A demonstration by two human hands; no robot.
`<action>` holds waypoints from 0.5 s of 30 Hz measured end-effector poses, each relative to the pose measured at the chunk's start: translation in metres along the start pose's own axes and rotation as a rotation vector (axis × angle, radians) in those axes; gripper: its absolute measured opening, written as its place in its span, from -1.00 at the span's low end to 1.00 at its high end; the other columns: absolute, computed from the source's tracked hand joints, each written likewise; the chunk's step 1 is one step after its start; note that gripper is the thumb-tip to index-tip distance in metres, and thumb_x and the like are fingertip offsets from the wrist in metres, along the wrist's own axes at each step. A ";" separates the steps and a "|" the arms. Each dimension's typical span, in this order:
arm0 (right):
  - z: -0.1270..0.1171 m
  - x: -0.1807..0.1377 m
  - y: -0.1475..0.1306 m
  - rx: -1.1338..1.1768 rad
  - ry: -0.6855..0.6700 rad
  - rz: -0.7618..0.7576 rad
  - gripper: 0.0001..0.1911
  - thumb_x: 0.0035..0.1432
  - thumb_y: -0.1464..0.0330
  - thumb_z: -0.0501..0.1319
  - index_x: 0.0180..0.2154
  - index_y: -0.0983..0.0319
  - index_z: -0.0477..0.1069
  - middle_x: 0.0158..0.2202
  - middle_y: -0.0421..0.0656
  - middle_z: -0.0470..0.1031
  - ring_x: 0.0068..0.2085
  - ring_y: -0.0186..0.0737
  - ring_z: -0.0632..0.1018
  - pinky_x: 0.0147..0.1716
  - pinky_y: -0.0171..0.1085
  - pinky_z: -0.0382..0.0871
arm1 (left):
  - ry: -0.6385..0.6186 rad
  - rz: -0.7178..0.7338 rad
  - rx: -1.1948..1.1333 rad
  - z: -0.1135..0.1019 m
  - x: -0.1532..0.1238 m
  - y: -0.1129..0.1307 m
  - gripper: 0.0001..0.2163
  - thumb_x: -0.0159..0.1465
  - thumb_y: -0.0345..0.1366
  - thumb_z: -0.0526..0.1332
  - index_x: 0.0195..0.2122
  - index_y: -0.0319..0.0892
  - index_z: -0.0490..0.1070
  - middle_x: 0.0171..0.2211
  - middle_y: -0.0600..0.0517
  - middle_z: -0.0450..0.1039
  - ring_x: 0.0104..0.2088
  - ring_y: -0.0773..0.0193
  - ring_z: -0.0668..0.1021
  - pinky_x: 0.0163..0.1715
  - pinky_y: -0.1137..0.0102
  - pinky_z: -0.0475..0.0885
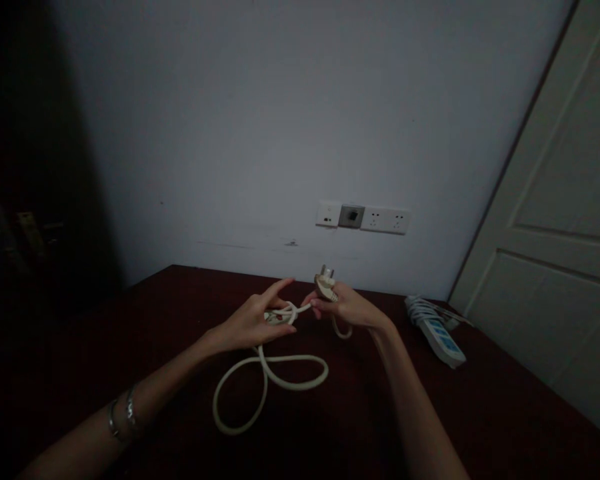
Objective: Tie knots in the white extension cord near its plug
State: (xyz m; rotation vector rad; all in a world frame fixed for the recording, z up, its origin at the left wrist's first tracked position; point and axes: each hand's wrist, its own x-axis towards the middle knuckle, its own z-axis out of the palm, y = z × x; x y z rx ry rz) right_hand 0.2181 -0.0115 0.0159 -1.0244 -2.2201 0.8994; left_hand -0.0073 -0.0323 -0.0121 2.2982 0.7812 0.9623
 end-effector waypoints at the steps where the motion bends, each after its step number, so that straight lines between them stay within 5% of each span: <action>1: 0.002 0.001 -0.001 -0.001 -0.011 0.002 -0.66 0.07 0.14 0.17 -0.28 0.30 0.43 -0.50 -0.18 0.39 -0.41 -0.28 0.41 -0.37 -0.28 0.28 | -0.015 0.010 0.048 0.000 0.000 0.000 -0.25 0.09 -0.25 0.27 0.24 -0.21 -0.10 -0.22 -0.11 0.51 -0.33 0.24 0.52 -0.29 0.32 0.39; 9: 0.019 0.010 -0.006 -0.037 -0.117 -0.092 -0.80 0.11 0.25 0.13 -0.35 0.26 0.40 -0.49 -0.20 0.40 -0.39 -0.30 0.40 -0.31 -0.29 0.27 | -0.067 0.087 0.463 -0.005 0.000 -0.016 -0.23 0.11 -0.26 0.25 0.27 -0.19 -0.16 -0.11 -0.19 0.43 -0.10 0.01 0.47 -0.17 0.23 0.34; 15: 0.023 0.009 -0.010 0.058 -0.074 -0.060 -0.81 0.10 0.26 0.14 -0.27 0.24 0.30 -0.50 -0.22 0.38 -0.42 -0.32 0.39 -0.38 -0.32 0.26 | -0.063 0.104 0.264 -0.002 0.002 -0.023 -0.27 0.13 -0.33 0.22 0.26 -0.19 -0.16 -0.07 -0.18 0.42 -0.06 0.08 0.46 -0.09 0.22 0.31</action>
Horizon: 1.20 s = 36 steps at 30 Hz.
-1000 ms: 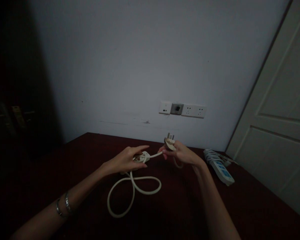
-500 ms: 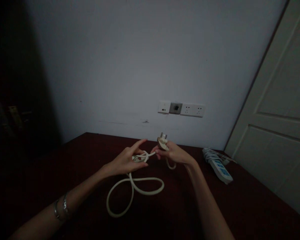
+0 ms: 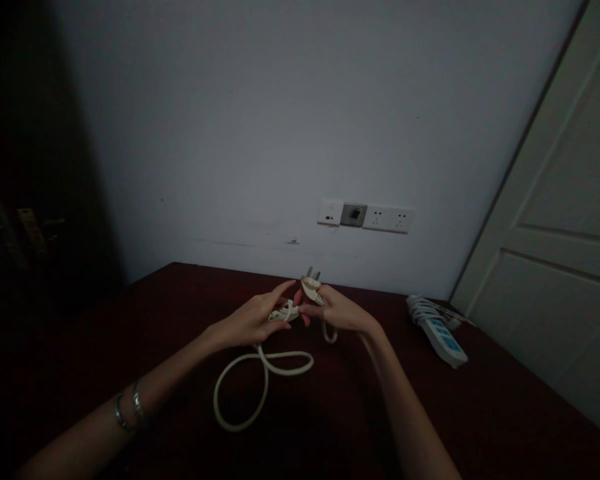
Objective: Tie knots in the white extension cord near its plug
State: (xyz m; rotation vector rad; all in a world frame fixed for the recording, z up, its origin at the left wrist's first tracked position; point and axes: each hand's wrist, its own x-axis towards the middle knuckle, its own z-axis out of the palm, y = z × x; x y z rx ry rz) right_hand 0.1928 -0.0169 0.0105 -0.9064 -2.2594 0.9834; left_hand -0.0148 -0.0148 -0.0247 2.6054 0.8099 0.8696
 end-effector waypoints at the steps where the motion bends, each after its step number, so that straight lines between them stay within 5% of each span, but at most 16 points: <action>1: -0.001 0.000 -0.001 0.011 0.000 0.007 -0.79 0.10 0.25 0.15 -0.26 0.24 0.29 -0.51 -0.23 0.38 -0.43 -0.32 0.39 -0.40 -0.32 0.25 | 0.011 -0.007 -0.052 0.001 0.001 0.001 -0.28 0.13 -0.34 0.22 0.26 -0.19 -0.16 -0.08 -0.18 0.43 -0.07 0.09 0.46 -0.08 0.21 0.30; 12: 0.000 0.001 -0.005 0.065 0.057 -0.025 -0.71 0.09 0.18 0.15 -0.22 0.26 0.32 -0.46 -0.20 0.39 -0.41 -0.30 0.42 -0.38 -0.28 0.30 | 0.102 -0.065 -0.554 0.011 0.000 0.016 -0.37 0.18 -0.31 0.19 0.21 -0.22 -0.11 -0.11 -0.18 0.45 -0.10 0.14 0.49 -0.12 0.23 0.36; 16: -0.005 0.005 0.000 -0.133 0.425 -0.162 -0.73 0.10 0.21 0.13 -0.23 0.25 0.39 -0.24 -0.09 0.43 -0.19 -0.20 0.44 -0.17 -0.22 0.28 | 0.089 -0.104 -0.587 0.011 0.000 0.003 -0.40 0.22 -0.26 0.15 0.22 -0.21 -0.11 -0.12 -0.16 0.44 -0.14 0.17 0.50 -0.12 0.23 0.35; 19: -0.013 0.002 0.001 -0.218 0.676 -0.182 -0.71 0.11 0.17 0.11 -0.29 0.27 0.40 -0.34 -0.10 0.43 -0.30 -0.24 0.43 -0.27 -0.25 0.28 | 0.107 -0.126 -0.586 0.009 0.001 -0.006 -0.44 0.26 -0.24 0.09 0.23 -0.23 -0.12 -0.10 -0.17 0.43 -0.11 0.19 0.48 -0.06 0.23 0.30; 23: -0.015 -0.005 -0.002 -0.074 0.429 -0.013 -0.64 0.12 0.09 0.08 -0.36 0.26 0.40 -0.64 -0.26 0.27 -0.59 -0.38 0.28 -0.52 -0.32 0.20 | 0.155 -0.101 -0.471 0.009 0.002 -0.010 -0.45 0.30 -0.24 0.00 0.26 -0.25 -0.19 -0.06 -0.15 0.40 -0.05 0.22 0.44 0.01 0.24 0.22; 27: -0.006 -0.005 -0.007 -0.049 0.190 0.020 -0.72 -0.04 0.16 0.26 -0.39 0.25 0.40 -0.49 -0.22 0.38 -0.44 -0.33 0.38 -0.41 -0.31 0.26 | 0.164 -0.088 -0.359 0.011 0.002 -0.007 -0.47 0.33 -0.25 -0.07 0.27 -0.28 -0.22 -0.13 -0.09 0.43 -0.13 0.27 0.45 -0.02 0.28 0.23; 31: 0.000 -0.004 -0.009 0.142 -0.069 0.033 -0.56 -0.18 0.29 0.37 -0.22 0.23 0.32 -0.37 -0.24 0.39 -0.36 -0.35 0.41 -0.35 -0.31 0.29 | 0.199 -0.094 -0.333 0.008 0.002 -0.002 -0.47 0.33 -0.23 -0.09 0.27 -0.28 -0.23 -0.22 -0.05 0.44 -0.24 0.31 0.46 -0.12 0.34 0.29; 36: -0.001 -0.006 -0.007 0.408 -0.178 0.066 -0.57 -0.13 0.34 0.35 -0.23 0.23 0.21 -0.37 -0.26 0.37 -0.38 -0.41 0.41 -0.38 -0.36 0.26 | 0.219 -0.049 -0.391 0.004 0.001 0.003 -0.45 0.33 -0.25 -0.08 0.28 -0.28 -0.27 -0.19 -0.07 0.43 -0.26 0.33 0.45 -0.15 0.36 0.30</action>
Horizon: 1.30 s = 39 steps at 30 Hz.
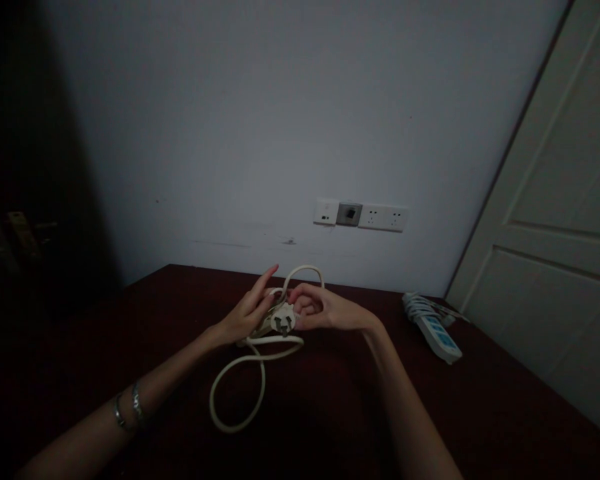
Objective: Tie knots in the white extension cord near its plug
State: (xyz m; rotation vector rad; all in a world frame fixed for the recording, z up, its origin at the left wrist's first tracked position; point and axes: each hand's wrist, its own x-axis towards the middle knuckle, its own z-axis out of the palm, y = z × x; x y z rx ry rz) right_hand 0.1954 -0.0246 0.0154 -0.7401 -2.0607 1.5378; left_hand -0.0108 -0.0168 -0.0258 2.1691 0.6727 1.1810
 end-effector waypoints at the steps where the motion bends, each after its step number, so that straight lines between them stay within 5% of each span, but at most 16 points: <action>1: -0.001 0.000 0.000 -0.014 0.018 0.016 -0.60 -0.12 0.34 0.34 -0.26 0.24 0.20 -0.40 -0.26 0.37 -0.41 -0.42 0.40 -0.41 -0.37 0.25 | -0.003 0.007 -0.002 0.000 0.000 0.000 -0.45 0.33 -0.26 -0.08 0.28 -0.28 -0.28 -0.21 -0.06 0.43 -0.27 0.33 0.45 -0.16 0.36 0.30; 9: 0.002 0.005 0.006 -0.184 0.138 0.076 -0.54 -0.12 0.33 0.34 -0.21 0.25 0.18 -0.48 -0.27 0.40 -0.53 -0.38 0.42 -0.52 -0.35 0.30 | -0.062 0.032 -0.060 0.004 -0.001 0.005 -0.42 0.32 -0.30 -0.07 0.29 -0.16 -0.39 -0.13 -0.09 0.43 -0.43 0.43 0.39 -0.34 0.45 0.30; 23: 0.013 0.008 -0.002 -0.315 0.100 -0.069 -0.61 0.13 0.30 0.13 0.00 0.23 0.23 -0.27 -0.14 0.41 -0.59 -0.46 0.42 -0.70 -0.45 0.23 | -0.019 0.023 -0.171 -0.001 0.000 0.013 -0.43 0.32 -0.31 -0.04 0.29 -0.15 -0.30 0.07 -0.15 0.33 -0.07 0.30 0.46 0.01 0.30 0.24; 31: 0.006 0.008 0.005 -0.214 0.159 -0.105 -0.61 0.10 0.29 0.16 -0.03 0.23 0.19 -0.21 -0.10 0.40 -0.60 -0.50 0.38 -0.76 -0.48 0.22 | 0.001 0.040 -0.102 -0.010 0.002 0.015 -0.46 0.25 -0.26 0.09 0.24 -0.19 -0.02 0.15 -0.22 0.20 0.08 0.17 0.37 0.07 0.21 0.24; 34: 0.000 0.003 0.005 -0.206 0.224 -0.095 -0.59 0.08 0.26 0.18 -0.04 0.25 0.19 -0.32 -0.15 0.41 -0.61 -0.49 0.36 -0.76 -0.47 0.23 | 0.054 0.049 0.159 -0.018 0.004 0.017 -0.50 0.12 -0.25 0.24 0.10 -0.23 0.25 0.05 -0.18 0.34 0.01 0.12 0.42 0.01 0.19 0.28; 39: -0.004 -0.001 0.003 -0.256 0.309 -0.081 -0.57 0.08 0.20 0.18 -0.08 0.29 0.21 -0.48 -0.23 0.35 -0.63 -0.46 0.34 -0.76 -0.44 0.23 | -0.050 0.104 0.392 -0.022 0.006 0.022 -0.77 0.12 -0.34 0.23 -0.18 -0.19 0.47 -0.17 -0.05 0.49 -0.21 0.23 0.51 -0.16 0.31 0.37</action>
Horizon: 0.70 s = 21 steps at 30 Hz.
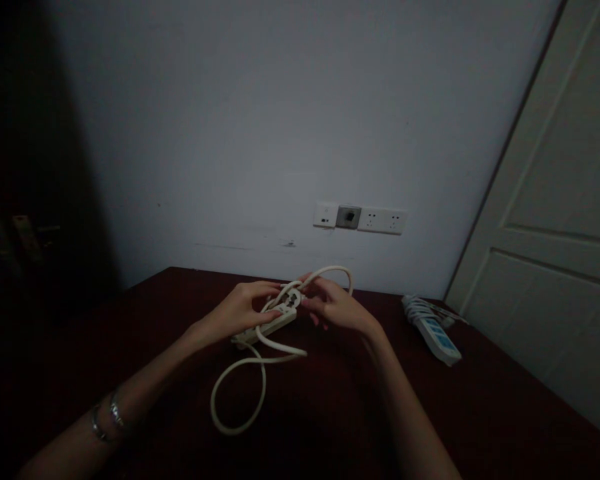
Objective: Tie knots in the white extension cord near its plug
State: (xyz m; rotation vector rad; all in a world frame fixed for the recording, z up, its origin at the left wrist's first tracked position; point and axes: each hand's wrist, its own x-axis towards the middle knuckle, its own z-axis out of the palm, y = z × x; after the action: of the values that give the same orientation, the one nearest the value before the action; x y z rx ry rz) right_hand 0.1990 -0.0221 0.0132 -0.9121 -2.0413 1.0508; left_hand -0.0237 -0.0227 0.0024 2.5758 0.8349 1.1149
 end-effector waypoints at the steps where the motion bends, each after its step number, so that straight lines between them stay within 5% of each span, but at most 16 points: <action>1: 0.000 0.000 0.000 -0.006 0.011 -0.005 -0.57 0.07 0.19 0.18 -0.08 0.29 0.21 -0.48 -0.24 0.34 -0.62 -0.46 0.34 -0.75 -0.44 0.23 | 0.024 -0.006 0.030 0.001 0.000 0.000 -0.81 0.13 -0.35 0.20 -0.22 -0.20 0.49 -0.21 -0.05 0.51 -0.25 0.24 0.51 -0.20 0.33 0.38; 11: 0.001 0.003 0.001 -0.120 0.061 -0.006 -0.65 0.12 0.20 0.12 -0.10 0.25 0.23 -0.57 -0.28 0.30 -0.66 -0.42 0.32 -0.74 -0.41 0.19 | 0.051 -0.003 0.313 0.017 -0.004 0.008 -0.89 0.24 -0.37 0.03 -0.30 -0.27 0.32 -0.44 -0.01 0.44 -0.53 0.37 0.45 -0.49 0.46 0.33; 17: 0.004 0.012 0.011 -0.301 0.228 -0.160 -0.80 0.04 0.35 0.18 -0.23 0.22 0.33 -0.31 -0.13 0.46 -0.34 -0.26 0.47 -0.36 -0.26 0.36 | -0.008 0.010 0.561 0.031 -0.005 0.008 -0.86 0.29 -0.35 -0.04 -0.25 -0.28 0.25 -0.51 -0.03 0.43 -0.54 0.27 0.51 -0.53 0.43 0.38; 21: 0.019 0.023 0.015 -0.025 0.311 -0.035 -0.71 -0.03 0.31 0.20 -0.23 0.20 0.22 -0.49 -0.25 0.42 -0.63 -0.39 0.38 -0.68 -0.38 0.24 | -0.009 0.087 0.646 0.034 -0.004 0.005 -0.81 0.31 -0.35 -0.08 -0.22 -0.32 0.26 -0.43 -0.11 0.44 -0.45 0.20 0.55 -0.48 0.37 0.43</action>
State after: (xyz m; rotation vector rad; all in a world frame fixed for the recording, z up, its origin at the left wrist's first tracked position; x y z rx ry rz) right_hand 0.1761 -0.0047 -0.0027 -0.9828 -1.8072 0.8096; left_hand 0.0006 -0.0282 -0.0213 3.1484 1.2603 0.9687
